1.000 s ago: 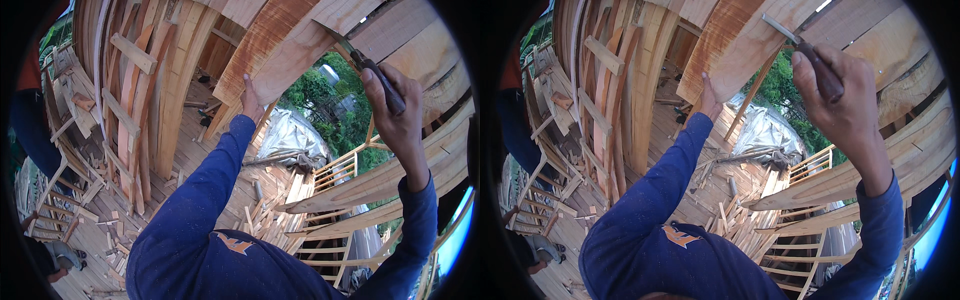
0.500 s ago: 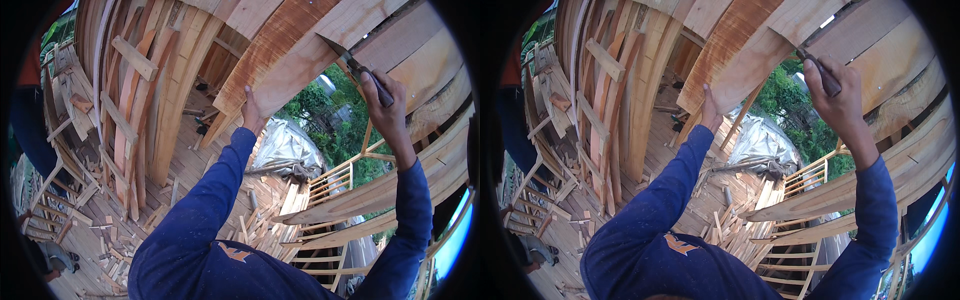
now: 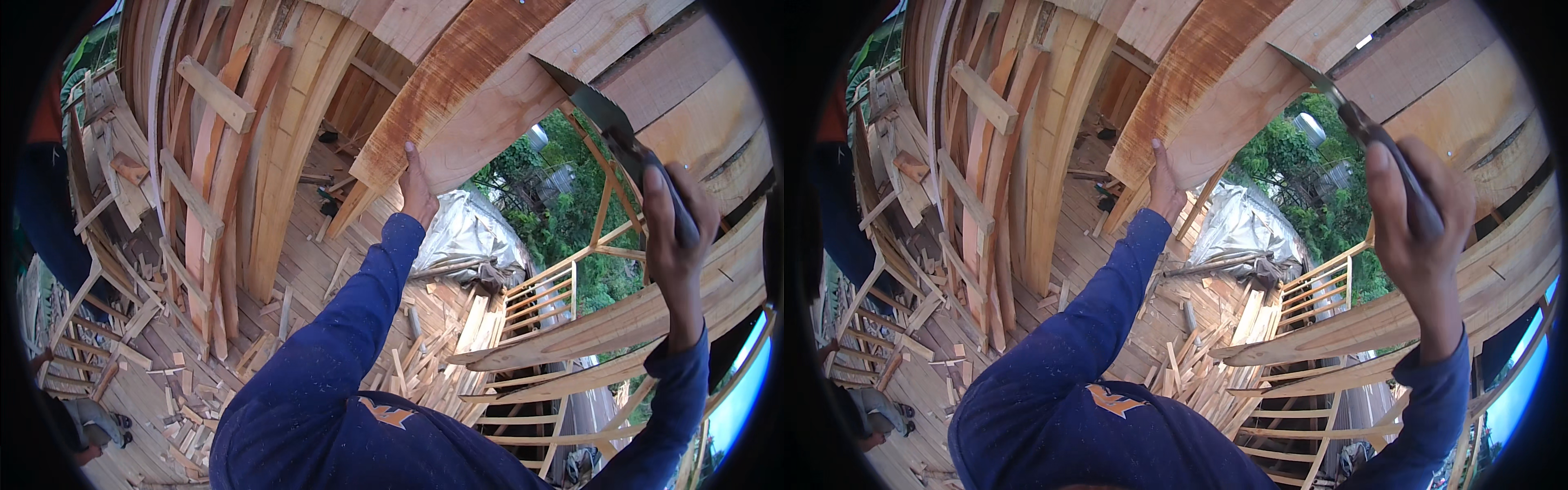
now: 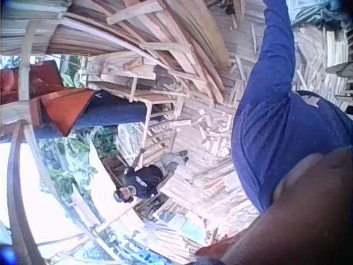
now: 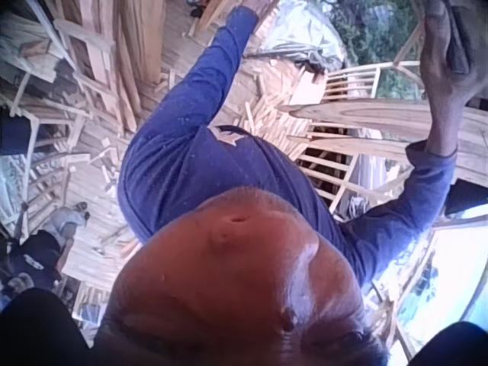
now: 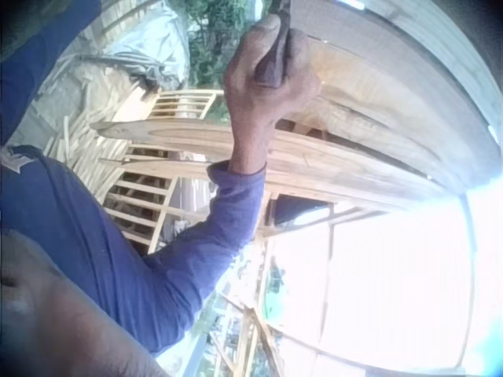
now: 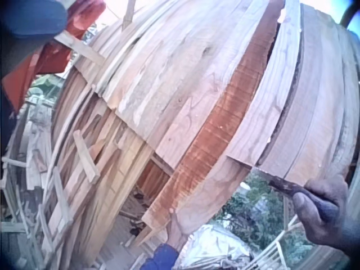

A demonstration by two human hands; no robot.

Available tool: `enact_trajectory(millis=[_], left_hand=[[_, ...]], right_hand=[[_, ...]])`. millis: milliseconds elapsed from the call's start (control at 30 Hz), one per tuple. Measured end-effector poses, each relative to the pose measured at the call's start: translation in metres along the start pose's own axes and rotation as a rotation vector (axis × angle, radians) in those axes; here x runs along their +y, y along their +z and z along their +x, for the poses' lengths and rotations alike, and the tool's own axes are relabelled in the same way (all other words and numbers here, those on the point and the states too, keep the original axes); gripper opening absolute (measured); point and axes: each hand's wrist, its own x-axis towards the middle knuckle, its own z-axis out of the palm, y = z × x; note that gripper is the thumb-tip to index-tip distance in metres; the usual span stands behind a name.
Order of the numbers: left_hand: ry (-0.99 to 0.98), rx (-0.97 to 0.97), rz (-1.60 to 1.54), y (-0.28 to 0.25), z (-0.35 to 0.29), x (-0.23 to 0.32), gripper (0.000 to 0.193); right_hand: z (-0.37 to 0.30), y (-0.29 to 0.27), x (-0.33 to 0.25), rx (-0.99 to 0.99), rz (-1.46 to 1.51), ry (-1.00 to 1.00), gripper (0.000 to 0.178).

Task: The person saws through a curved wooden board using a hand saw and then removes the cut piece.

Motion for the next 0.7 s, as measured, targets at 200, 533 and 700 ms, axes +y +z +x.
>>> enact_trajectory(millis=[200, 533, 700], left_hand=[[-0.130, -0.095, -0.072, 0.023, -0.018, 0.013, 0.081], [-0.054, -0.083, -0.040, 0.017, -0.018, 0.017, 0.078], [-0.107, -0.134, -0.049, 0.025, -0.025, 0.014, 0.079]], right_hand=[[0.006, 0.024, 0.014, -0.028, 0.057, -0.003, 0.027], [0.000, 0.008, -0.001, 0.060, -0.036, -0.125, 0.020], [0.012, 0.019, 0.010, -0.044, 0.041, -0.045, 0.023]])
